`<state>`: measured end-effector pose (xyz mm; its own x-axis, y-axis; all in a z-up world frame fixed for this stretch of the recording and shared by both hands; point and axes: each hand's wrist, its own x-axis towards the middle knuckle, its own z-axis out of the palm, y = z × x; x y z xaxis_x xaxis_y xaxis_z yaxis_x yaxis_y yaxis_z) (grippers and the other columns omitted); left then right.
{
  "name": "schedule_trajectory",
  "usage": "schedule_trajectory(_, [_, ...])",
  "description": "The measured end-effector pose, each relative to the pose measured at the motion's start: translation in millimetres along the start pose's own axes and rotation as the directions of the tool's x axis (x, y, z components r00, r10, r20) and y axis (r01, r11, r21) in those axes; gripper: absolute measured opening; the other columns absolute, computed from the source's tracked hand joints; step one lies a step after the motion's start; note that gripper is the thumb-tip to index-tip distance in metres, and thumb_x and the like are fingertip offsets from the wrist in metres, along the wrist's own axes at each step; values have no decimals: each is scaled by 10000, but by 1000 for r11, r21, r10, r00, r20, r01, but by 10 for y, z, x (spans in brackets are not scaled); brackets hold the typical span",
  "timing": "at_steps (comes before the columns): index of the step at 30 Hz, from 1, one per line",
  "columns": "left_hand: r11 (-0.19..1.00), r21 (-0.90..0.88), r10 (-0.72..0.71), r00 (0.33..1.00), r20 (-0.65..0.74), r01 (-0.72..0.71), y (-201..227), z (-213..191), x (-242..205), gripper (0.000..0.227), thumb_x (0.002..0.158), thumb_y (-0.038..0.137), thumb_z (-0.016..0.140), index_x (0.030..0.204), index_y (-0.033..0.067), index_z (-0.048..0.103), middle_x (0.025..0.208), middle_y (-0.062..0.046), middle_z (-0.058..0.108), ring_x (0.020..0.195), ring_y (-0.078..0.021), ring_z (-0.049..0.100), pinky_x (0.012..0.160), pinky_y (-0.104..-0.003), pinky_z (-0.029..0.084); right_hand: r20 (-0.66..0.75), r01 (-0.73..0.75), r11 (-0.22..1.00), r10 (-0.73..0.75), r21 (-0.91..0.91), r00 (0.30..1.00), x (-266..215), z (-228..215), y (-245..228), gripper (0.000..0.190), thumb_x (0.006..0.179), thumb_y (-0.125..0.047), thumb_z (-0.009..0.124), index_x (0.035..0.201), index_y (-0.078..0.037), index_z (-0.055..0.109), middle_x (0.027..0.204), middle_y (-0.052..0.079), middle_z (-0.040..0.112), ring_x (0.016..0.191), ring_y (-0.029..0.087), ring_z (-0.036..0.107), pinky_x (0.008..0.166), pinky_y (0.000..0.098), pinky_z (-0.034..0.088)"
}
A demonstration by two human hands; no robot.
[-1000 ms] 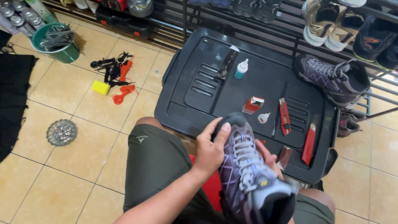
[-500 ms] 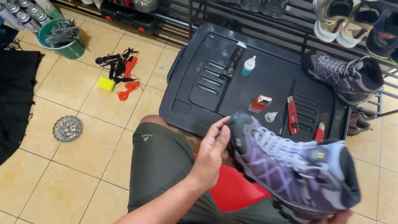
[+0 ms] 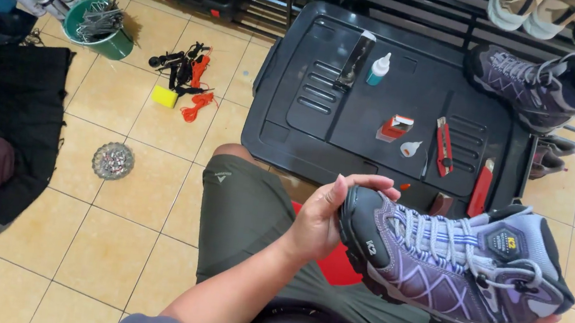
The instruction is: Repairing the toe area of a hiking boot by applying manual pressure to bond the materials.
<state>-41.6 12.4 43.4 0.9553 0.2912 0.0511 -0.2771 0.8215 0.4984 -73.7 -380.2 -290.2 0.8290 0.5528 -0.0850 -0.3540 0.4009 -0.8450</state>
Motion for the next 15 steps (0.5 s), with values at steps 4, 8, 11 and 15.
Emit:
schedule_trajectory(4, [998, 10, 57, 998, 18, -57, 60, 142, -1, 690, 1068, 480, 441, 1262, -161, 609, 1175, -343, 667, 1036, -283, 720, 853, -354, 614, 2, -5, 1000, 5, -3, 1000, -231, -21, 27, 713, 987, -368, 461, 1599, -51, 278, 1528, 254, 472, 1382, 340, 498, 1136, 501, 415])
schedule_trajectory(8, [997, -21, 77, 997, 4, -77, 58, 164, -10, 565, 1033, 401, 527, 1178, -140, 607, 1110, -350, 676, 881, -263, 751, 735, -307, 629, -3, -3, 1000, 3, -8, 1000, -447, -39, 7, 715, 986, -372, 460, 1599, -50, 279, 1529, 253, 471, 1385, 340, 496, 1139, 501, 414])
schedule_trajectory(11, [996, -5, 88, 996, -2, -88, 51, 154, 1, 517, 1025, 367, 540, 1143, -131, 612, 1076, -348, 683, 840, -260, 755, 700, -299, 628, -5, 2, 1000, -2, -12, 1000, -590, -50, -16, 717, 985, -375, 460, 1598, -50, 280, 1529, 252, 471, 1387, 340, 495, 1141, 501, 413])
schedule_trajectory(15, [996, 10, 87, 996, -28, -87, 63, 127, 3, 452, 1021, 317, 558, 1108, -121, 625, 1028, -332, 701, 819, -255, 759, 680, -301, 630, -10, 10, 1000, -11, -17, 1000, -788, -46, -30, 719, 984, -379, 459, 1598, -49, 281, 1530, 251, 471, 1389, 341, 493, 1144, 501, 411])
